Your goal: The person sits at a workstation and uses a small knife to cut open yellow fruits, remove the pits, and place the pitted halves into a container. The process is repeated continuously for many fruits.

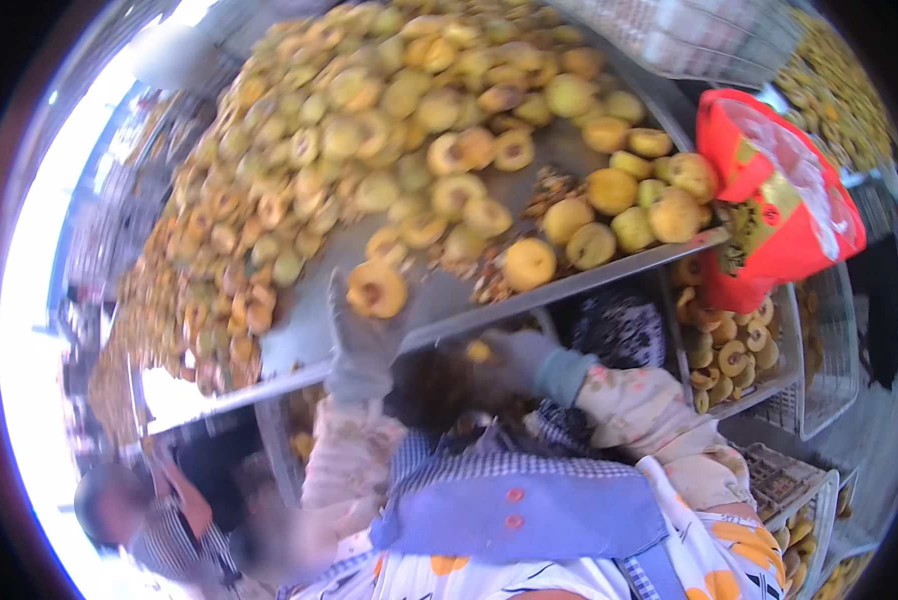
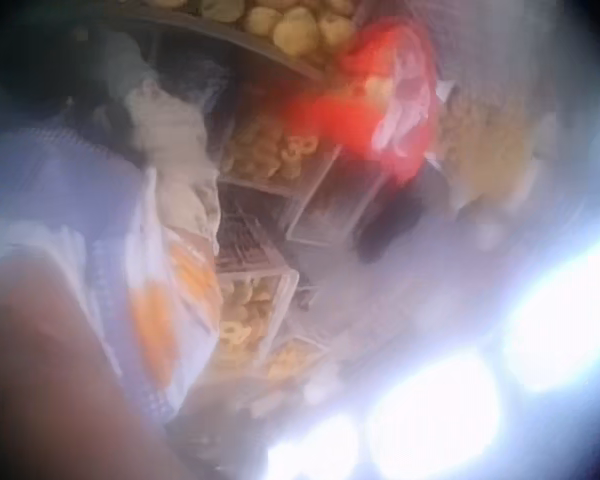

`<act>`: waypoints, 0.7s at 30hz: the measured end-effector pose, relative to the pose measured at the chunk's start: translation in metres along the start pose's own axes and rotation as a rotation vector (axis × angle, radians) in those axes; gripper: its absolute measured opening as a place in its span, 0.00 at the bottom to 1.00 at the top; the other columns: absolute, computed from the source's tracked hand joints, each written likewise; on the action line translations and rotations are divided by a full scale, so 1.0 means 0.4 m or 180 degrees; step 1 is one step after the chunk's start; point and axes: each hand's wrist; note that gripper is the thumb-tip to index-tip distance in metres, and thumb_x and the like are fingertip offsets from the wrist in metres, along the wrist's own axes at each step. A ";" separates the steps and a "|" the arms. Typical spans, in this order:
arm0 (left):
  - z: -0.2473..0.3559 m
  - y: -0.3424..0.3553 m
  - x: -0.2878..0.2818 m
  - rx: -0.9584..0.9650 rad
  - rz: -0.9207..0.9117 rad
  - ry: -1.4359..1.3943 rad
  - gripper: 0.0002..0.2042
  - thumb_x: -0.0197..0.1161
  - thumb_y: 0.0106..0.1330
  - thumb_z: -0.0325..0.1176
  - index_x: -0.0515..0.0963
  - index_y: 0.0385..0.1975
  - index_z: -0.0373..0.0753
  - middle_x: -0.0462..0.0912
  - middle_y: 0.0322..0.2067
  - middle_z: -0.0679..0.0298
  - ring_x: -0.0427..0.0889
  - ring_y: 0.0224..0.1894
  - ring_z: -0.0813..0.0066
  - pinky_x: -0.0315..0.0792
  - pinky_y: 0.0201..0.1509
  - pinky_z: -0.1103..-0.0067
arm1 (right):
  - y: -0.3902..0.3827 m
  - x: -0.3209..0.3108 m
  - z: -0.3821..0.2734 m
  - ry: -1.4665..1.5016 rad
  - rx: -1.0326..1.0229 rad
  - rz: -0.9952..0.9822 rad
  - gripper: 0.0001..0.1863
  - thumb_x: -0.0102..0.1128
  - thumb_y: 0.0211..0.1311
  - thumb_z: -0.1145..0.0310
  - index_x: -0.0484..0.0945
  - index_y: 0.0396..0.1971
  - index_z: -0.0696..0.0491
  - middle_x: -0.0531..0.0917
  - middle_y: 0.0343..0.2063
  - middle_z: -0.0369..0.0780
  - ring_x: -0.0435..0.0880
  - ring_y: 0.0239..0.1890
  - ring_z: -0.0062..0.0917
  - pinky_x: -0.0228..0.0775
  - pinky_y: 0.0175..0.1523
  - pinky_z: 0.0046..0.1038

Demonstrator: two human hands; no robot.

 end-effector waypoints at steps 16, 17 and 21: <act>-0.023 -0.220 -0.126 0.0579 -0.0015 0.0033 0.21 0.44 0.67 0.48 0.66 0.46 0.35 0.72 0.40 0.59 0.74 0.41 0.71 0.71 0.48 0.79 | -0.014 0.140 -0.263 -0.0861 0.0235 0.0421 0.26 0.52 0.56 0.55 0.61 0.52 0.52 0.79 0.32 0.51 0.78 0.37 0.44 0.70 0.42 0.40; -0.026 -0.224 -0.136 0.0622 -0.0042 0.0029 0.21 0.44 0.67 0.48 0.67 0.46 0.35 0.72 0.40 0.59 0.73 0.41 0.72 0.71 0.48 0.79 | -0.007 0.148 -0.263 -0.0865 0.0306 0.0295 0.28 0.52 0.56 0.55 0.60 0.54 0.52 0.79 0.34 0.51 0.78 0.38 0.43 0.69 0.43 0.40; -0.017 -0.253 -0.129 0.0837 0.0223 0.0322 0.20 0.44 0.67 0.47 0.67 0.44 0.36 0.73 0.35 0.60 0.75 0.35 0.74 0.73 0.40 0.80 | 0.000 0.191 -0.254 -0.0518 0.0185 0.0099 0.27 0.53 0.56 0.57 0.62 0.53 0.52 0.78 0.37 0.51 0.77 0.41 0.43 0.69 0.45 0.39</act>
Point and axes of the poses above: each hand's wrist, its own y-axis towards the middle knuckle, its own x-axis out of the palm, z = x × y
